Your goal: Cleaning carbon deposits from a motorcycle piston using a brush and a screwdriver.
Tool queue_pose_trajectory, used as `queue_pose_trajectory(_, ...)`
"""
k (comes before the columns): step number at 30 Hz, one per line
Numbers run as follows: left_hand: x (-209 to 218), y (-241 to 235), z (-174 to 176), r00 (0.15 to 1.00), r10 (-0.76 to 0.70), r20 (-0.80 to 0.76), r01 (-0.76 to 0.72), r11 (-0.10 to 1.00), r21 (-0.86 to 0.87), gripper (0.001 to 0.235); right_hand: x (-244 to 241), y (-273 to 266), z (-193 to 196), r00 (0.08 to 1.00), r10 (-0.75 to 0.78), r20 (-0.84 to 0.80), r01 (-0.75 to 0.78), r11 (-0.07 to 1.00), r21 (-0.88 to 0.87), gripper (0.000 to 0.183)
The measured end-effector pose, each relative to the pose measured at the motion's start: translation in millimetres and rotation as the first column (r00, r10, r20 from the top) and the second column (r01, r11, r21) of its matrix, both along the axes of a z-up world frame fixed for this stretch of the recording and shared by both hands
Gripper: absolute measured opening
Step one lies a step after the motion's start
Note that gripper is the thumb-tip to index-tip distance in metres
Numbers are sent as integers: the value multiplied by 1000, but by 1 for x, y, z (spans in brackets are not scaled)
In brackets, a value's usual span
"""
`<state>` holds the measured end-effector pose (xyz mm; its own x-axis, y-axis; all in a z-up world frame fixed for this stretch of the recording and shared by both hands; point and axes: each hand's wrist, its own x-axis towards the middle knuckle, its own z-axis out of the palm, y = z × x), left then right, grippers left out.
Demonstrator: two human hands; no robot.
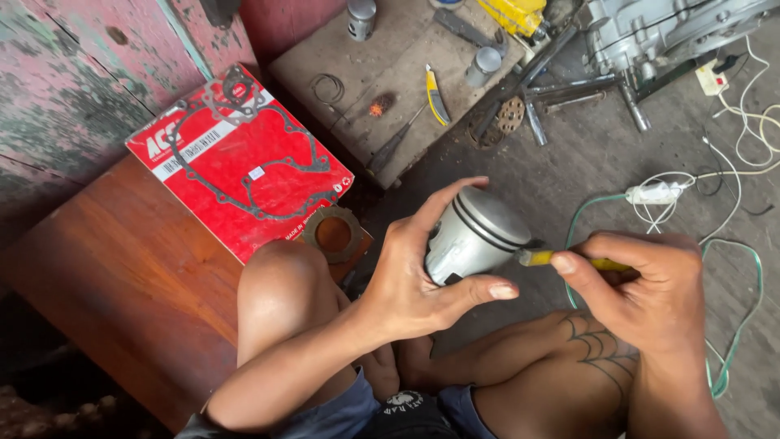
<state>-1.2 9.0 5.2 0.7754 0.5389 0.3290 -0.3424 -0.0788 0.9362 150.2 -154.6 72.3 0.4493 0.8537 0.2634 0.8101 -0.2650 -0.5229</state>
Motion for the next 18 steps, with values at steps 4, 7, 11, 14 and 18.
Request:
queue_pose_trajectory(4,-2,-6,0,998,49,-46,-45,995,90,86,-6,-3,0,998,2,59,-2,1000,2,35)
queue_pose_trajectory(7,1,-4,1,997,67,-32,-64,994,93,87,1,-4,-3,998,-2,67,1,1000,18,36)
queue_pose_trajectory(11,5,-6,-2,994,102,-39,-95,986,140,90,-1,-1,-4,995,12,99,-15,1000,28,36)
queue_pose_trajectory(14,0,-4,1,991,130,-34,-124,984,127,91,2,-5,-7,997,-34,72,33,999,8,36)
queue_pose_trajectory(18,3,-9,-4,990,121,-74,-111,986,127,91,-6,-1,-5,991,-11,133,11,1000,6,35)
